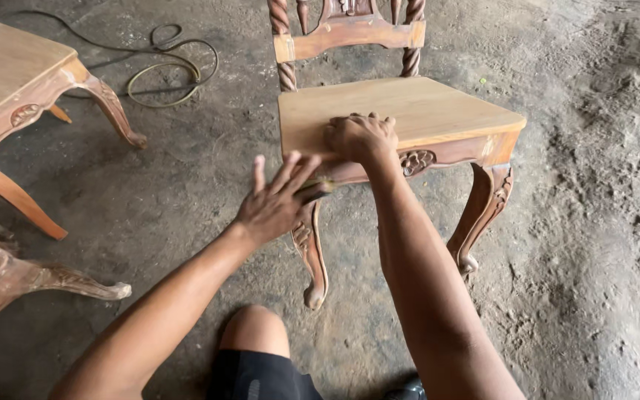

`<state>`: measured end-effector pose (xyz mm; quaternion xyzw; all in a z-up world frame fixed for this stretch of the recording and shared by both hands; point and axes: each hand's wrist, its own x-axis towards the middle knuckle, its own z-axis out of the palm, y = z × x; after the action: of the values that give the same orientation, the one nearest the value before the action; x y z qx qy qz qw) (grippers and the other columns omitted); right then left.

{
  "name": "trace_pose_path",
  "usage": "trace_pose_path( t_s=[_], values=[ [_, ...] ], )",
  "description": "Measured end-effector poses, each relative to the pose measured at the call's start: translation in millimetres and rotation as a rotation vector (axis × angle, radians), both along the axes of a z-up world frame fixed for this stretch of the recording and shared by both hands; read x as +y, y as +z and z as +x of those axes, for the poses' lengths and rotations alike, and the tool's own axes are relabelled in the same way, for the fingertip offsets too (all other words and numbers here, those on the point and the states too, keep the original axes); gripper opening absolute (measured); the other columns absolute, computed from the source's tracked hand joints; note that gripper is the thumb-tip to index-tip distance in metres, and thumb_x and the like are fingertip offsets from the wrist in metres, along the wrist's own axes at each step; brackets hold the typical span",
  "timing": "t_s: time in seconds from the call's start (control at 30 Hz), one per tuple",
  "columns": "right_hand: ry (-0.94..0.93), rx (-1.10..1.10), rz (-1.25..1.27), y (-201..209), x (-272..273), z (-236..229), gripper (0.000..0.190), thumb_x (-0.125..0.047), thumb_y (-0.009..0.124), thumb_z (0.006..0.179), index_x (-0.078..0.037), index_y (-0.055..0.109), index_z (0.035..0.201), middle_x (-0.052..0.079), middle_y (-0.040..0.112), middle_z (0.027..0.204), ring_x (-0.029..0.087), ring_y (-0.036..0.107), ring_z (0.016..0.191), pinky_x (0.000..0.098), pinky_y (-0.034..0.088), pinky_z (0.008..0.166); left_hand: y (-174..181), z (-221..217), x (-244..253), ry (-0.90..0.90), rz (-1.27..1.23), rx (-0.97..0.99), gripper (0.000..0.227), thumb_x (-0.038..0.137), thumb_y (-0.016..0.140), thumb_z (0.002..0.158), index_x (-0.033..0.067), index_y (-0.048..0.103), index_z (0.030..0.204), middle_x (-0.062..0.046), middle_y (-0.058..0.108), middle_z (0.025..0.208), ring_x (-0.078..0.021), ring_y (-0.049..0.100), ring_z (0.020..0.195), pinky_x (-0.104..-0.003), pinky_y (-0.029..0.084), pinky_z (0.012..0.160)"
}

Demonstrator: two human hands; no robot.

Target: The person sands the surfaces and legs of a wooden chair using a small piece of sandpaper held by hand.

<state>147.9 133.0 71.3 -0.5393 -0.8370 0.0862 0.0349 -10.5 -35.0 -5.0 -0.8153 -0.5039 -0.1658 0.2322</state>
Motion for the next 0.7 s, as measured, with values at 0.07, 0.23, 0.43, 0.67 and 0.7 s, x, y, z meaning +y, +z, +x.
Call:
trace_pose_path(
  t_s=[0.07, 0.23, 0.43, 0.67, 0.7],
  values=[
    [0.066, -0.012, 0.02, -1.4, -2.9, 8.7, 0.05, -0.055, 0.054, 0.091, -0.033, 0.062, 0.135, 0.005, 0.057, 0.145, 0.034, 0.047, 0.137, 0.0656, 0.028, 0.111, 8.9, 27.6, 31.5, 0.124, -0.067, 0.286, 0.046, 0.036, 0.048, 0.109, 0.0338, 0.046, 0.155, -0.013, 0.002, 0.174, -0.0366, 0.002, 0.157, -0.079, 0.012, 0.114],
    [0.109, -0.022, 0.019, 11.6, -9.4, 14.2, 0.05, -0.051, 0.058, 0.089, -0.028, 0.065, 0.133, 0.006, 0.063, 0.14, 0.034, 0.053, 0.135, 0.0642, 0.032, 0.11, 9.1, 19.6, 9.8, 0.116, 0.017, 0.199, 0.07, 0.014, 0.055, 0.092, 0.0341, 0.046, 0.159, -0.013, 0.002, 0.173, -0.0358, 0.005, 0.158, -0.074, 0.014, 0.118],
    [-0.016, 0.085, -0.015, 7.3, -28.3, 13.4, 0.045, -0.051, 0.046, 0.098, -0.026, 0.073, 0.125, 0.01, 0.067, 0.135, 0.032, 0.056, 0.132, 0.0621, 0.027, 0.116, -13.9, -30.0, -68.8, 0.519, -0.286, 0.042, 0.038, 0.032, 0.052, 0.106, 0.0192, 0.074, 0.078, -0.013, 0.022, 0.173, -0.0375, 0.016, 0.16, -0.071, 0.015, 0.12],
    [-0.032, 0.124, 0.072, -4.3, -31.8, 22.8, 0.048, -0.055, 0.052, 0.091, -0.023, 0.076, 0.117, 0.012, 0.069, 0.127, 0.036, 0.058, 0.124, 0.0567, 0.031, 0.112, -76.6, 42.1, -53.5, 0.141, 0.228, -0.34, 0.031, 0.032, 0.053, 0.106, 0.0171, 0.066, 0.13, -0.017, 0.057, 0.125, -0.0335, 0.055, 0.118, -0.067, 0.033, 0.112],
    [-0.009, 0.111, 0.077, -1.1, -30.1, 23.1, 0.049, -0.057, 0.051, 0.091, -0.023, 0.076, 0.118, 0.013, 0.07, 0.126, 0.036, 0.061, 0.121, 0.0573, 0.031, 0.112, -80.2, 44.3, -58.7, 0.086, 0.269, -0.382, 0.038, 0.031, 0.052, 0.106, 0.0208, 0.064, 0.14, -0.022, 0.055, 0.118, -0.0374, 0.053, 0.109, -0.06, 0.038, 0.105]
  ],
)
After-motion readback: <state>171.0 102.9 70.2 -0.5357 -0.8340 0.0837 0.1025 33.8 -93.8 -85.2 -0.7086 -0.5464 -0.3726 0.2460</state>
